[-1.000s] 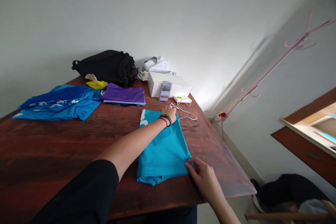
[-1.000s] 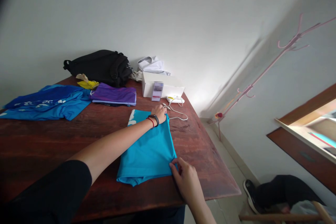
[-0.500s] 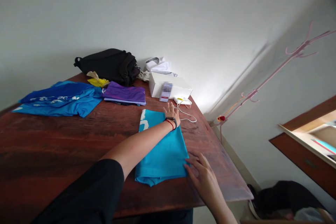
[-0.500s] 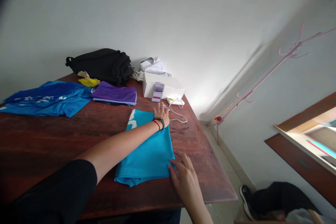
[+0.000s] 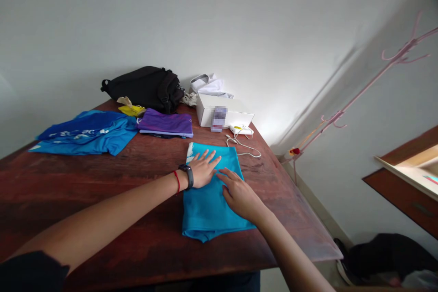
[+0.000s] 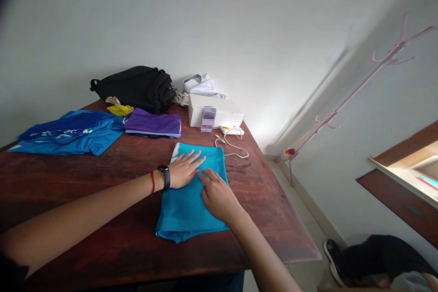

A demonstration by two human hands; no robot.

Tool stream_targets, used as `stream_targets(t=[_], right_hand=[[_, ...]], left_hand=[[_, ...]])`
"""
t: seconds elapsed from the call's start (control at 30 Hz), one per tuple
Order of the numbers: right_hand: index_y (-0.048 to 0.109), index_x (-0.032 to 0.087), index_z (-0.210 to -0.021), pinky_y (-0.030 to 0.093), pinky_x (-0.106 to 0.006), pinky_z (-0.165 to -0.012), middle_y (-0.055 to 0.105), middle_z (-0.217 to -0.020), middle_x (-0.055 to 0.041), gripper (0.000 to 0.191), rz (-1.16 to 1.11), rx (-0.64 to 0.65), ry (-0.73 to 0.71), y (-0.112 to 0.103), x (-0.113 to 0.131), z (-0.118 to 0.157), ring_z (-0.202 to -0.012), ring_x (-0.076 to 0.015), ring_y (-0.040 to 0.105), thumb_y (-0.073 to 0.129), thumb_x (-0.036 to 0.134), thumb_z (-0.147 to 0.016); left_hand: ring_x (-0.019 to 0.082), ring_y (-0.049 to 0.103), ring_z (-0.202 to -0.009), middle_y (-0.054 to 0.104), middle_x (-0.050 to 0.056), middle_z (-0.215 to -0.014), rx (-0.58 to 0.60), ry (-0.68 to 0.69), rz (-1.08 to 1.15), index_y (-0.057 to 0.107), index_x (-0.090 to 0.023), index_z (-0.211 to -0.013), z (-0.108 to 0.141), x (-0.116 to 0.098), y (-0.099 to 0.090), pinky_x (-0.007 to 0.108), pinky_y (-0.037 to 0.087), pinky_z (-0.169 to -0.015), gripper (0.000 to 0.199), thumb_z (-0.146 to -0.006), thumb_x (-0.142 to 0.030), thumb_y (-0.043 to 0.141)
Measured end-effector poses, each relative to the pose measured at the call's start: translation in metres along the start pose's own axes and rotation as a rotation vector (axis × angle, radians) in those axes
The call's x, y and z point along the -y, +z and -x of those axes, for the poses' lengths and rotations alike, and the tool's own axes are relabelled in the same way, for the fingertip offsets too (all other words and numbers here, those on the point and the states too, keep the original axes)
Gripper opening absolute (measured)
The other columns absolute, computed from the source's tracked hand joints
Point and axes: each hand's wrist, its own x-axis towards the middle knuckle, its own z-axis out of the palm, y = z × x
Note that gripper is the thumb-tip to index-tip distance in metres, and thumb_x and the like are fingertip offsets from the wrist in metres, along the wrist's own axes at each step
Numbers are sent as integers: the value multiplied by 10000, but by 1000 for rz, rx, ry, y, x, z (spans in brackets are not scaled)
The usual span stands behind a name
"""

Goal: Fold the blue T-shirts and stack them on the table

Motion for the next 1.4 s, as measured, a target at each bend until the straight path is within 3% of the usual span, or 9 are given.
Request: stream_targets(t=[0.1, 0.23, 0.33, 0.5, 0.63, 0.77, 1.03, 1.27, 1.4], right_hand=[[464, 124, -1496, 282, -477, -1223, 416, -1573, -145, 543, 18, 41, 10, 16, -8, -36, -1488, -292, 319, 415, 207, -961], [298, 176, -1584, 208, -575, -1215, 221, -1664, -104, 594, 55, 126, 127, 39, -27, -68, -1543, -335, 120, 365, 352, -1021], [293, 180, -1587, 182, -550, -1221, 160, -1676, -107, 586, 66, 129, 189, 44, -45, -82, -1547, -329, 92, 335, 384, -1039], [358, 136, -1559, 162, -505, -1234, 224, -1659, -128, 627, 79, 61, 255, 40, -84, -97, -1545, -323, 121, 350, 491, -1043], [369, 113, -1552, 110, -463, -1254, 258, -1651, -113, 654, 48, -8, 307, 40, -116, -99, -1549, -295, 117, 333, 522, -1043], [321, 128, -1574, 128, -473, -1248, 209, -1665, -100, 688, -7, -25, 317, 45, -132, -97, -1550, -307, 99, 331, 555, -1035], [368, 184, -1560, 165, -517, -1235, 288, -1643, -89, 653, -46, -99, 394, 38, -146, -93, -1539, -314, 165, 236, 565, -1046], [482, 184, -1495, 201, -586, -1215, 366, -1607, -112, 590, -14, -208, 474, 33, -155, -84, -1522, -379, 194, 409, 506, -1006], [521, 182, -1464, 289, -541, -1203, 410, -1581, -109, 559, -96, -381, 334, 22, -140, -80, -1498, -349, 284, 514, 387, -944]], left_hand=[[386, 201, -1509, 260, 137, -1640, -42, -53, -7, 348, -202, -1565, 2, 16, 10, 600, 248, -1168, 561, -1027, -361, 375], [358, 224, -1508, 282, 151, -1628, -125, -56, -36, 363, -149, -1556, 0, 29, 26, 576, 208, -1199, 576, -1028, -377, 369], [364, 226, -1506, 272, 154, -1630, -144, -65, -30, 373, -139, -1551, 2, 29, 30, 581, 194, -1202, 595, -1020, -405, 385], [364, 201, -1513, 278, 135, -1635, -133, -93, -15, 412, -193, -1539, 6, 27, 27, 555, 172, -1211, 615, -1008, -505, 403], [382, 178, -1516, 236, 128, -1650, -108, -119, -17, 389, -251, -1555, 4, 36, 23, 568, 132, -1212, 696, -981, -644, 388], [390, 138, -1523, 178, 120, -1666, -26, -160, -7, 369, -306, -1559, 2, 53, 10, 616, 159, -1183, 845, -880, -808, 413], [321, 139, -1536, 135, 103, -1673, -18, -143, -34, 318, -272, -1578, 6, 70, 5, 609, 162, -1191, 816, -934, -772, 343], [363, 96, -1534, 126, 116, -1672, 16, -144, -82, 317, -245, -1583, 8, 62, 2, 620, 147, -1196, 739, -984, -674, 377], [409, 7, -1526, 117, 104, -1674, 70, 48, -66, 325, -275, -1581, 16, 37, -4, 649, 66, -1198, 799, -941, -752, 376]])
